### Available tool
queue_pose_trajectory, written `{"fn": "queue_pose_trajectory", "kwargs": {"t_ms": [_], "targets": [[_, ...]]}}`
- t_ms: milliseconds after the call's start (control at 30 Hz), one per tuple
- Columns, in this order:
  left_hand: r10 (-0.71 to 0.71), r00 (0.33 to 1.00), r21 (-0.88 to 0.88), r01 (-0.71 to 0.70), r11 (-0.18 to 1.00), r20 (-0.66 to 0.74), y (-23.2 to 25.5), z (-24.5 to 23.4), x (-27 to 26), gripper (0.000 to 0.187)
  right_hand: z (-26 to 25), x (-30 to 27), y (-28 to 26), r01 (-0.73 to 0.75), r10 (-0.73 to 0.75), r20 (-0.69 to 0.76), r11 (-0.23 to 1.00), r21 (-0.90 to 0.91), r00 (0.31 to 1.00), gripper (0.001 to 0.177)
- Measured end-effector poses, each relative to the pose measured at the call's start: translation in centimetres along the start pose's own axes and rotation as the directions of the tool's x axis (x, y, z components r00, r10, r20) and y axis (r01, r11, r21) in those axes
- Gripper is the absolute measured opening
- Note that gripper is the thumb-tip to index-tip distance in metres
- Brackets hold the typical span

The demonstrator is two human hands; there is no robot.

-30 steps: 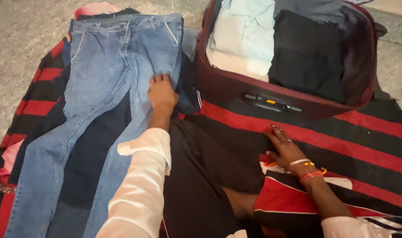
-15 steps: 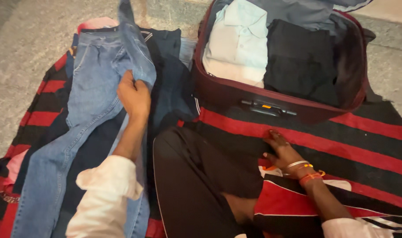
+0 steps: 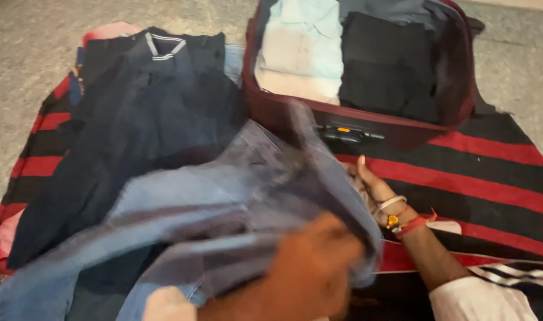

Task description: The person folds a pair of jeans by hand and places them inside a suitcase.

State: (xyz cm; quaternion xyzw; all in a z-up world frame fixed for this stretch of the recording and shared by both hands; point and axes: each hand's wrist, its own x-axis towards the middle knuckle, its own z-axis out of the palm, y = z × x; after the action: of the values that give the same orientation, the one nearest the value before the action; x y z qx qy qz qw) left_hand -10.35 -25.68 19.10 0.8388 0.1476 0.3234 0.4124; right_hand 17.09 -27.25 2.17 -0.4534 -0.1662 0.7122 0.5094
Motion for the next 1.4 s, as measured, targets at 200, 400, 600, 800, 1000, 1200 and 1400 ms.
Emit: {"fn": "queue_pose_trajectory", "kwargs": {"t_ms": [200, 400, 600, 800, 1000, 1200, 1400], "targets": [[-0.005, 0.933, -0.196, 0.081, 0.977, 0.359, -0.3, 7.3, -4.1, 0.023, -4.3, 0.5, 1.8, -0.267, 0.27, 0.011, 0.941, 0.207, 0.963, 0.092], [-0.024, 0.863, -0.216, 0.154, 0.964, 0.505, -1.5, 11.8, -6.3, 0.028, -4.8, -0.6, 2.6, -0.561, 0.416, -0.385, 0.694, -0.451, 0.824, 0.093], [-0.076, 0.786, -0.188, 0.239, 0.953, 0.613, -2.7, 12.4, -8.0, 0.034, -7.2, 0.8, 4.7, -0.243, 0.093, -0.226, 0.292, -0.925, 0.97, 0.079], [-0.263, 0.784, -0.075, 0.365, 0.928, 0.563, -5.9, 6.2, -10.2, 0.041, -9.0, 3.8, 8.3, -0.204, 0.058, -0.21, 0.587, -0.784, 0.976, 0.071], [-0.439, 0.827, 0.576, 0.56, 0.595, -0.351, -14.3, -10.7, -16.4, 0.049, -8.4, 1.4, 5.7, -0.084, -0.14, -0.177, 0.503, -0.86, 0.974, 0.042], [-0.954, 0.289, 0.332, 0.895, 0.299, 0.081, -24.4, -16.5, -27.2, 0.05, -7.2, -3.7, 1.9, -0.052, -0.203, -0.165, 0.469, -0.881, 0.965, 0.035], [-0.954, 0.297, 0.508, 0.819, 0.268, 0.024, -30.7, -23.7, -31.2, 0.038, -2.6, -11.9, -3.8, -0.013, -0.29, -0.26, 0.643, -0.766, 0.921, 0.022]]}}
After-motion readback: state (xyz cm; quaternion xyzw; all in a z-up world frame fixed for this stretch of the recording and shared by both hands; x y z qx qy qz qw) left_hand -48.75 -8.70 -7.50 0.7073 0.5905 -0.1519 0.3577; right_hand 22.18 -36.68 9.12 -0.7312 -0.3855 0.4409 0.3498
